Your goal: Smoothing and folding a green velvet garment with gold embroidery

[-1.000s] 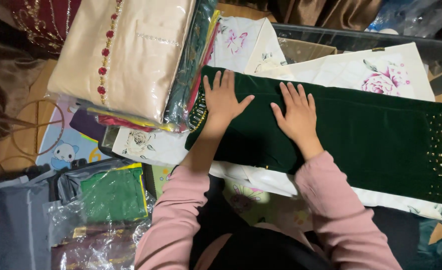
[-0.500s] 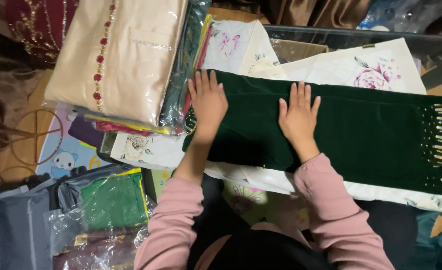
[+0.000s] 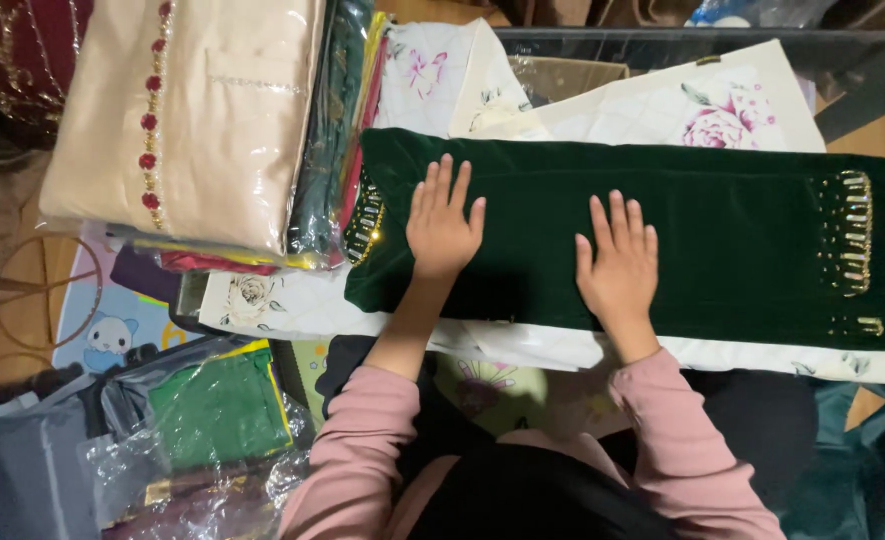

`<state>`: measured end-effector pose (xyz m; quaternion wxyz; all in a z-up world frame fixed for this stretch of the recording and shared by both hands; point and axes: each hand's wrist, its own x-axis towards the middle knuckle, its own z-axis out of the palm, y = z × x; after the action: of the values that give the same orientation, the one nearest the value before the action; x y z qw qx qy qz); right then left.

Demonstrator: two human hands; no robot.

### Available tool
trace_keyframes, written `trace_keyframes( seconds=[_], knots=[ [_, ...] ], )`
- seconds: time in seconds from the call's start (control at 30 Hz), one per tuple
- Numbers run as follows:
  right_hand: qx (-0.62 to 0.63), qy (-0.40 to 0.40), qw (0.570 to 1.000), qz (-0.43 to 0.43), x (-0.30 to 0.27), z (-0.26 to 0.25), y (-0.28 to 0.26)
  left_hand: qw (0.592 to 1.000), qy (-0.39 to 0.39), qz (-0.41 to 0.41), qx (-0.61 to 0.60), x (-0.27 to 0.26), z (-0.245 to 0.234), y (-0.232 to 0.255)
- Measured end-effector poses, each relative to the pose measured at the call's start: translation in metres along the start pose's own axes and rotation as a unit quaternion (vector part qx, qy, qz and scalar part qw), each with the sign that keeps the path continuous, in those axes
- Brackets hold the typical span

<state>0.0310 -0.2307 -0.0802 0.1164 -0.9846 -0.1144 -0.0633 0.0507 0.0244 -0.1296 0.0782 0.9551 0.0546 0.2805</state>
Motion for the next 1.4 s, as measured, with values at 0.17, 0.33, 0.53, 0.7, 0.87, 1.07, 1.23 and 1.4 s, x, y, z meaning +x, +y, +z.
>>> trace_keyframes(
  seconds=[0.17, 0.33, 0.53, 0.7, 0.87, 1.07, 1.23, 1.4],
  knots=[
    [0.000, -0.021, 0.998, 0.057, -0.016, -0.002, 0.049, 0.994, -0.101, -0.020, 0.028, 0.008, -0.029, -0.002],
    [0.116, 0.078, 0.989, 0.049, -0.042, -0.022, 0.108, 0.986, -0.153, 0.028, -0.062, -0.006, -0.069, 0.026],
    [0.186, -0.012, 0.980, 0.066, -0.058, -0.040, 0.137, 0.905, -0.300, 0.248, -0.171, -0.051, -0.081, 0.072],
    [0.017, -0.121, 0.992, 0.040, -0.053, -0.054, 0.136, 0.928, -0.247, 0.271, -0.067, -0.071, -0.063, 0.081],
    [-0.003, -0.107, 0.993, 0.044, -0.054, -0.044, 0.142, 0.946, -0.194, 0.259, -0.011, -0.080, -0.056, 0.086],
    [0.005, -0.042, 0.998, 0.040, -0.054, -0.042, 0.149, 0.954, -0.159, 0.254, -0.029, -0.082, -0.052, 0.086],
    [-0.022, 0.094, 0.995, 0.005, -0.058, -0.055, 0.155, 0.957, -0.165, 0.227, -0.074, -0.077, -0.071, 0.086],
    [0.178, 0.117, 0.974, 0.074, -0.062, -0.053, 0.178, 0.940, -0.155, 0.251, -0.169, -0.072, -0.088, 0.079]
  ],
)
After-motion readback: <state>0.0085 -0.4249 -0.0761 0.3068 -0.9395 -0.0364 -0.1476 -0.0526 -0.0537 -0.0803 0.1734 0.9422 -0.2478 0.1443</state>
